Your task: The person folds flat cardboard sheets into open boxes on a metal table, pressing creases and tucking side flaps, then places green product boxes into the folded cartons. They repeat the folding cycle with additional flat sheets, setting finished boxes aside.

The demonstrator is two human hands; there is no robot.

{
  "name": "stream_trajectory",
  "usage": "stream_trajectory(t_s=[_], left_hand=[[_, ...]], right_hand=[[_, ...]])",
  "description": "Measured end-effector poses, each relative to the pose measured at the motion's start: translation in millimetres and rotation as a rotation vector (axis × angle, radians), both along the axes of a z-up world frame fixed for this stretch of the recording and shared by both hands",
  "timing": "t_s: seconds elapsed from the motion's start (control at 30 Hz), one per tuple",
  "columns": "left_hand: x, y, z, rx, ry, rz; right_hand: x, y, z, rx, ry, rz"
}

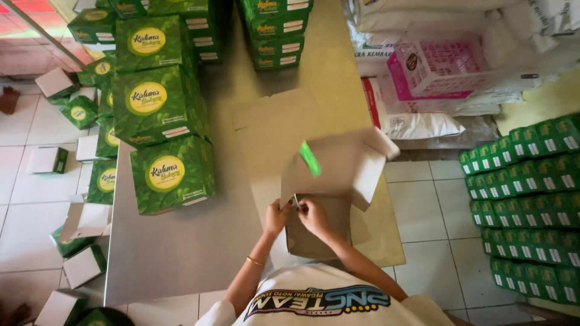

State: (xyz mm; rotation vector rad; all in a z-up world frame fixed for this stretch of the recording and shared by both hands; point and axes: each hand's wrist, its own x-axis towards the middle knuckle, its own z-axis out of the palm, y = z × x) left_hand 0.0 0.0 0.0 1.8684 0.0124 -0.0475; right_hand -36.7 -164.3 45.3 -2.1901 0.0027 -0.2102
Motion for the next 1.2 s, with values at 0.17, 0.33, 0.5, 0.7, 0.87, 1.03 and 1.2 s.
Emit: stream_trajectory(t_s=[0.17,0.33,0.5,0.7,0.87,1.03,1.2], left_hand=[[-3.1,13.1,3.1,-0.097,-0.034,-0.219],[-13.4,-1.7,6.6,-0.074,0.031,-0.014],[-22.5,-3.0,-0.1,-0.196,0.094,0.048],[-24.7,-0.5,29.5,-0.190,0.036,0.022],[-24.1,-1.4,33.0,-0.051,0.013,0.121],[-21.6,8.7,37.5,0.165,0.074,0.214],[-23.3,12.7,57.6,0.088,-0.036,0.170]], right_hand=[[-10.3,-4.4,27.8,0.090,0.018,0.069],[-14.8,8.9,41.1,-0.049,0.054,0.060],[-29.2,23.9,50.9,-0.041,-0.128,0.074],[-17.3,12.1,-51.2,0.322,0.072,0.010],[1.6,15.9,-71.6,0.604,0.079,0.006],[-0.5,22.7,-109.2,0.569,0.085,0.065],[13.9,21.8,-81.1,0.648,0.225,0.106]])
